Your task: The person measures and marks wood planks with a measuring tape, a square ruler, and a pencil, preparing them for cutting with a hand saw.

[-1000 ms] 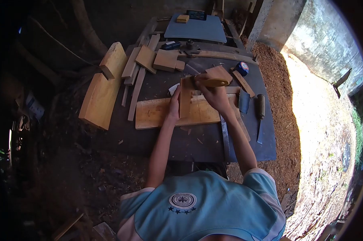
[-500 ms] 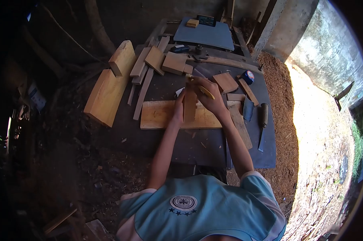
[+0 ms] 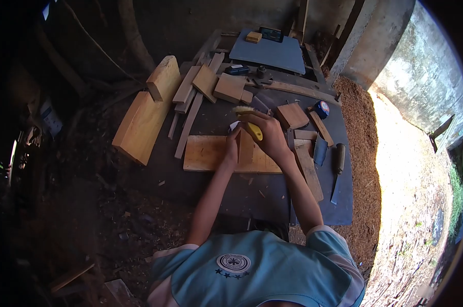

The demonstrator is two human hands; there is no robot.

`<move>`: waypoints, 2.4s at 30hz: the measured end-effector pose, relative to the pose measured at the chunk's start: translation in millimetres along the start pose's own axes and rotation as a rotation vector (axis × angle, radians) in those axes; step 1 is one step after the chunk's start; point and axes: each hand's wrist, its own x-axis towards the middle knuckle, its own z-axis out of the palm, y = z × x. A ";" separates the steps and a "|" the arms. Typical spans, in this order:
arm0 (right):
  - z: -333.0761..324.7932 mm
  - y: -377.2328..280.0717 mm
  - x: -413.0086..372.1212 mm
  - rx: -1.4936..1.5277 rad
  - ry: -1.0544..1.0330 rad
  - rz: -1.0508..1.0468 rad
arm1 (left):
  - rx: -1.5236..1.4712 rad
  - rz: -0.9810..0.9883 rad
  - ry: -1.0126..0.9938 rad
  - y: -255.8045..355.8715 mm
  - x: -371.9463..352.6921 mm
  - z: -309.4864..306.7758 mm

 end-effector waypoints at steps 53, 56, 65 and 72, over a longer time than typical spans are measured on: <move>-27.8 29.6 -24.8 0.339 -0.778 0.002 | -0.082 -0.160 -0.059 2.8 -3.0 7.0; -38.7 42.7 2.2 0.321 -0.157 0.263 | -0.034 -0.133 -0.134 1.9 -0.2 -6.0; -43.9 17.6 -10.5 0.385 -0.635 -0.118 | -0.033 -0.201 -0.107 5.3 -1.8 6.2; -62.9 1.8 -11.4 0.478 -1.067 0.029 | 0.230 -0.081 0.015 2.7 7.1 -3.1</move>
